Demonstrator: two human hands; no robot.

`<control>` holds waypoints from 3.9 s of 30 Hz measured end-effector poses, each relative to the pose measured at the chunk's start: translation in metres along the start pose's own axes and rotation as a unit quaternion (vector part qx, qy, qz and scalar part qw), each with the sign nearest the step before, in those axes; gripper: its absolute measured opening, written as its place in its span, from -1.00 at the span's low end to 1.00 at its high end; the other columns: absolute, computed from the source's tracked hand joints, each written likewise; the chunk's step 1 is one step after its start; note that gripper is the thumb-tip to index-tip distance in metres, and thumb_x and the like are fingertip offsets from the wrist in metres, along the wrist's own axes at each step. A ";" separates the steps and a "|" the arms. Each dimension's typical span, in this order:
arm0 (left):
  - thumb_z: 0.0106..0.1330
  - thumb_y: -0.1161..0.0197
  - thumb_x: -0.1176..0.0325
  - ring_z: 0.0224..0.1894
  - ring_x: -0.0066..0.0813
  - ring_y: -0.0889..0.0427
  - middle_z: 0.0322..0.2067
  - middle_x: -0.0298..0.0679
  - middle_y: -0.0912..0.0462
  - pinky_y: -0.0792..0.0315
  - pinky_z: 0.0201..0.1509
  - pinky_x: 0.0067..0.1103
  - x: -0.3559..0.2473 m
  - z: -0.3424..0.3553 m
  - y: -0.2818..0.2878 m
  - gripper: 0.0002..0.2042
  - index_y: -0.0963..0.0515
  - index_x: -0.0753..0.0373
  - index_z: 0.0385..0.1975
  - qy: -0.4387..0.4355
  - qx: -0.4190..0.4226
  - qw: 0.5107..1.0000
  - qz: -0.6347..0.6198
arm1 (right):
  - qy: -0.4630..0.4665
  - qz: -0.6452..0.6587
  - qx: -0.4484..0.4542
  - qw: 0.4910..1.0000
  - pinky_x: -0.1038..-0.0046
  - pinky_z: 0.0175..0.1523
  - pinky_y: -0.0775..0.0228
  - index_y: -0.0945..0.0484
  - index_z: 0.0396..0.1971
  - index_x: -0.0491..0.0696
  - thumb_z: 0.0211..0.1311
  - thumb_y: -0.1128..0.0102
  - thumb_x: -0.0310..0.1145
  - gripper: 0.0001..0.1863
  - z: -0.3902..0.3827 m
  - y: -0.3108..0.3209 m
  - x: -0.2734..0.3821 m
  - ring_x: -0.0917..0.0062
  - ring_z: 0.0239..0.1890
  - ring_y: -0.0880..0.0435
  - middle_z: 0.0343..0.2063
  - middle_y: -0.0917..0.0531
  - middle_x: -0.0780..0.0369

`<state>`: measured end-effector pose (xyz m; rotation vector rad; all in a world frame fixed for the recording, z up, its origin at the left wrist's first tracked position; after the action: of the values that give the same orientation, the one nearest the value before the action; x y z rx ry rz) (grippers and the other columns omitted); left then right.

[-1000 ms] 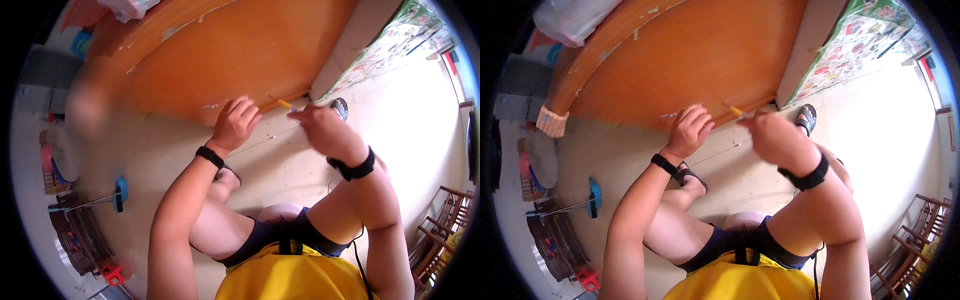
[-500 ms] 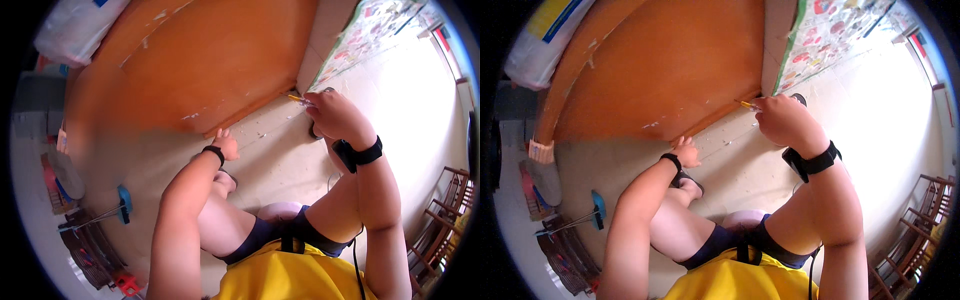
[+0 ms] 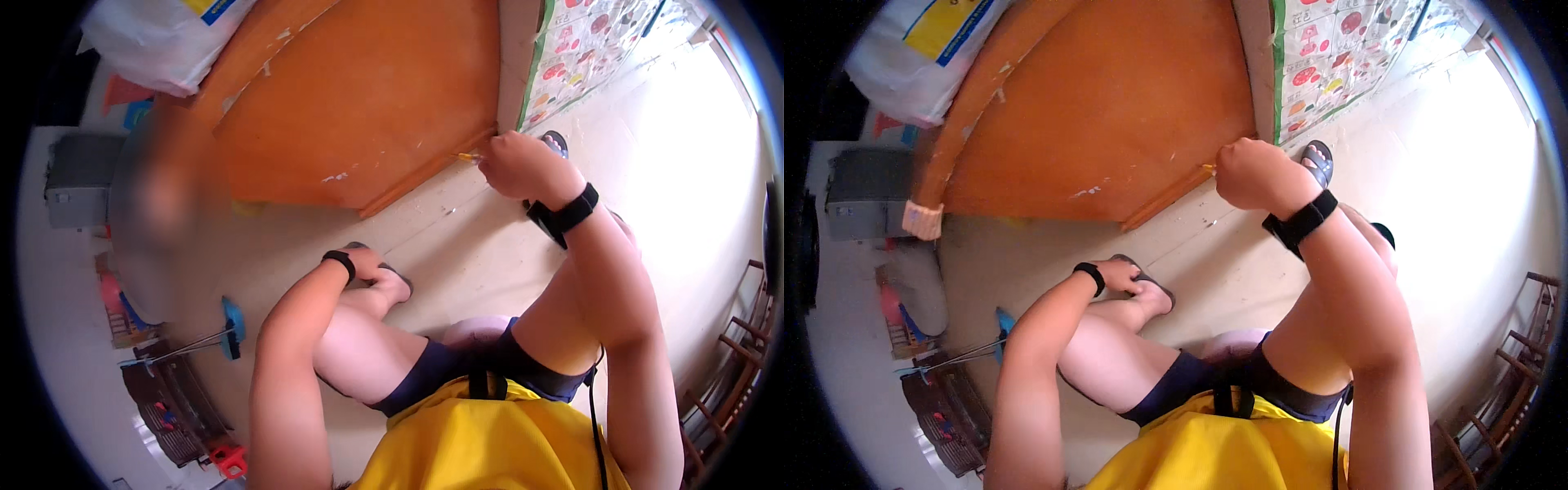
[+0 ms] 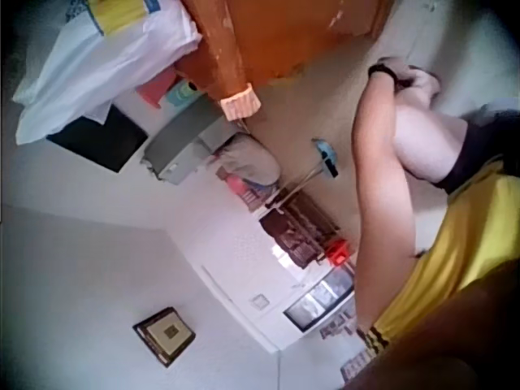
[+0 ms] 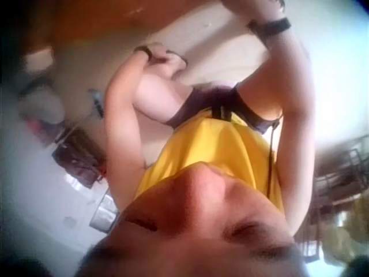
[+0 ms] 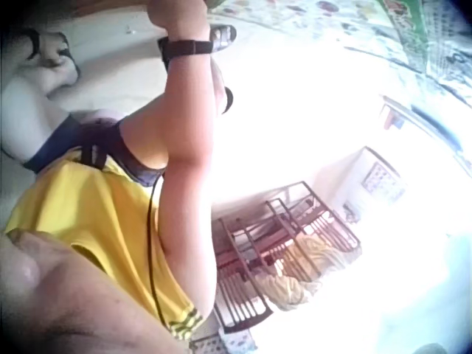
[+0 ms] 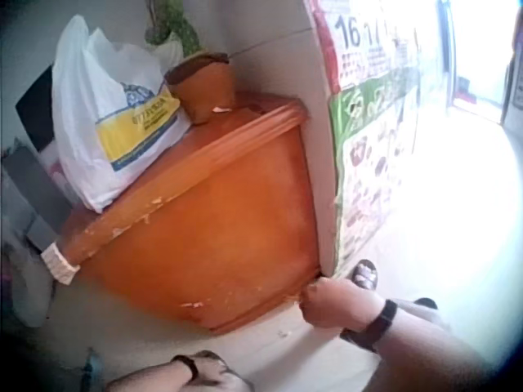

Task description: The person uses a screwdriver to manipulate screws and scrape material on the side and bottom of a wooden cabinet, then applies a small white adhesive strip to the surface.

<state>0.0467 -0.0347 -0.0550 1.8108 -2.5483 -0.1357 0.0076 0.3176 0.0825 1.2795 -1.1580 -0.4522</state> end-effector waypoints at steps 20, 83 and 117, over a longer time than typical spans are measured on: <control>0.32 -0.21 0.16 0.20 -0.29 -0.43 0.16 0.01 -0.44 -0.29 0.25 -0.49 0.021 -0.078 0.000 -0.45 -0.33 0.46 0.16 -0.106 -0.550 0.641 -0.525 | -0.196 0.715 0.037 0.670 0.55 -0.21 -0.38 -0.45 0.10 -0.01 0.36 -0.02 -0.31 -0.66 0.064 -0.172 0.121 0.67 -0.29 -0.46 -0.29 -0.54 0.39; 0.35 -0.19 0.32 -0.48 -0.59 -0.62 -0.52 -0.17 -0.68 -0.45 -0.35 -0.62 0.036 -0.055 0.053 -0.75 -0.61 0.44 -0.37 -0.183 -0.647 0.538 -0.509 | -0.111 0.728 -0.143 0.661 0.67 -0.11 -0.26 -0.48 0.01 -0.15 0.42 -0.01 -0.29 -0.70 0.138 -0.247 0.146 0.75 -0.23 -0.38 -0.30 -0.51 0.40; 0.40 -0.11 0.35 -0.23 -0.56 -0.60 -0.30 -0.20 -0.69 -0.43 -0.06 -0.62 0.036 -0.049 0.049 -0.76 -0.60 0.43 -0.25 -0.174 -0.641 0.572 -0.482 | -0.109 0.692 -0.173 0.692 0.62 -0.26 -0.25 -0.48 -0.08 -0.17 0.43 0.02 -0.27 -0.72 0.140 -0.253 0.148 0.71 -0.38 -0.33 -0.47 -0.42 0.40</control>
<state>-0.0084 -0.0557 -0.0042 1.9774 -0.4460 -1.8066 0.0285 0.0513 -0.1025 -0.2153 -1.7761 0.3463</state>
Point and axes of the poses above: each hand's wrist, its own z-axis towards the middle knuckle, its own y-axis out of the back of the hand, x = y × z, the point moved 2 cm from there along z, towards the middle knuckle
